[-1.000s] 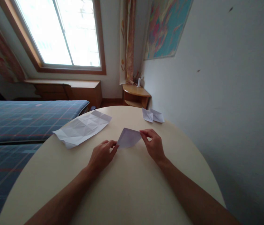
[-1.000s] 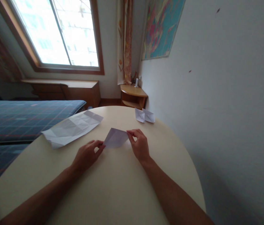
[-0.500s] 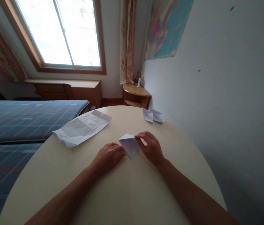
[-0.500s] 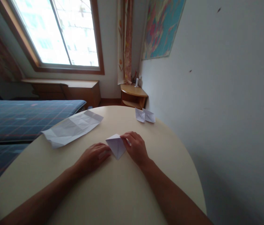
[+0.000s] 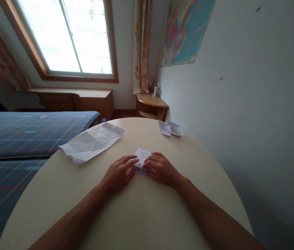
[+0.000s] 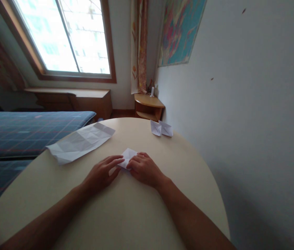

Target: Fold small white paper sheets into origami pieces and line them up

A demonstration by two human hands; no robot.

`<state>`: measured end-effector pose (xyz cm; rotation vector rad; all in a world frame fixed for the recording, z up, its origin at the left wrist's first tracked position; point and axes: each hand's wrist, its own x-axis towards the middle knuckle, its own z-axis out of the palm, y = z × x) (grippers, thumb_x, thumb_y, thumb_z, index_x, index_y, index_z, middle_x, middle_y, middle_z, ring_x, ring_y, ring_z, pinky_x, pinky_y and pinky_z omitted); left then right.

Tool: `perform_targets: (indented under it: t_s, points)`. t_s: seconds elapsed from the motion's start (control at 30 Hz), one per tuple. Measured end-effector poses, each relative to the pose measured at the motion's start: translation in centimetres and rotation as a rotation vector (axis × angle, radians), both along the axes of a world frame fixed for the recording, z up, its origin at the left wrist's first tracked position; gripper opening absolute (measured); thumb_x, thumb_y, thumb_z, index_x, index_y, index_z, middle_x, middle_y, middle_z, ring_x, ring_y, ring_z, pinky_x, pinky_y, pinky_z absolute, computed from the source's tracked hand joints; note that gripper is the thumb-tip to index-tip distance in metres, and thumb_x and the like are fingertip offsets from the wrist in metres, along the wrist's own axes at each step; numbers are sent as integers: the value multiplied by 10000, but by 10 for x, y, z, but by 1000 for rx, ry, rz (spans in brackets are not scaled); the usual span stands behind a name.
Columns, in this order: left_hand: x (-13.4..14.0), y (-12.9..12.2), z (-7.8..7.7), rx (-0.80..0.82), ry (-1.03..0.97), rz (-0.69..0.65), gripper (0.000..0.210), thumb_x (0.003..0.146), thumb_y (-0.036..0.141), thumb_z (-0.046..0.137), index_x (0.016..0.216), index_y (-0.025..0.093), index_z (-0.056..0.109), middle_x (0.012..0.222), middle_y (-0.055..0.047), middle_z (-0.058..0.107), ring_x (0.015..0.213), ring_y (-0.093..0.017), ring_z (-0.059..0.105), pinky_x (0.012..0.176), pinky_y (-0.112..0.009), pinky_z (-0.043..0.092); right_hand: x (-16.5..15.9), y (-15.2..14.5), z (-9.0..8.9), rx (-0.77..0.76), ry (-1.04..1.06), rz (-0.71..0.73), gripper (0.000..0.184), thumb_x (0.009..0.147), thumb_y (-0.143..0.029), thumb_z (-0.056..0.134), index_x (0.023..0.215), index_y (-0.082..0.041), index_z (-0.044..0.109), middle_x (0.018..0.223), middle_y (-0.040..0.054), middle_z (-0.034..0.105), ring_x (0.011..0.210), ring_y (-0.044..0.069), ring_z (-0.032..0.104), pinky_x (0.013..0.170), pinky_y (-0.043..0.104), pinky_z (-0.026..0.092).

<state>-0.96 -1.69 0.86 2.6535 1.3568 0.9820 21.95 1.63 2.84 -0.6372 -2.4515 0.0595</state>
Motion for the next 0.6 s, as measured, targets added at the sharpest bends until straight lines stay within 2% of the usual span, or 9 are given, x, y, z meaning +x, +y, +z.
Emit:
perform_targets:
  t_s: [0.1, 0.2, 0.3, 0.4, 0.47, 0.6]
  points:
    - [0, 1, -4, -57, 43, -53, 316, 912, 203, 554, 1206, 286, 633, 1305, -34, 649, 1130, -213, 643, 983, -383, 533, 0, 1, -2, -49, -30, 13, 104, 851, -143, 654, 906, -231, 648, 914, 21, 718, 903, 180, 661, 992, 373, 417]
    - [-1, 2, -5, -57, 37, -79, 297, 915, 204, 553, 1184, 271, 662, 1251, -47, 684, 1115, -212, 654, 982, -386, 540, 0, 0, -1, -86, -57, 23, 76, 849, -193, 680, 913, -226, 656, 912, 31, 719, 903, 190, 661, 920, 348, 459]
    - [-1, 2, -5, -50, 33, -105, 276, 921, 199, 546, 1150, 251, 692, 1211, -64, 704, 1110, -215, 655, 986, -393, 540, 0, -1, 0, -145, -93, 46, 134, 826, -252, 725, 942, -221, 667, 940, 40, 724, 921, 195, 666, 885, 333, 482]
    - [0, 1, -3, -68, 40, -119, 278, 924, 202, 551, 1147, 265, 704, 1213, -66, 704, 1126, -217, 647, 996, -397, 532, 0, -1, -1, -184, -110, 27, 113, 880, -241, 664, 989, -218, 683, 951, 49, 729, 932, 190, 672, 880, 327, 495]
    - [0, 1, -2, -81, 44, -126, 287, 921, 199, 557, 1152, 281, 706, 1226, -63, 697, 1141, -218, 638, 1001, -398, 527, 1, -1, -3, -200, -109, -11, 156, 903, -222, 629, 1048, -216, 683, 982, 60, 729, 963, 194, 669, 897, 339, 499]
    - [0, 0, -2, -81, 45, -140, 272, 910, 190, 571, 1111, 294, 722, 1219, -55, 698, 1147, -222, 629, 1005, -401, 522, 4, 1, -6, -233, -92, -41, 288, 874, -271, 678, 1158, -225, 670, 1143, 79, 699, 1086, 211, 625, 970, 376, 486]
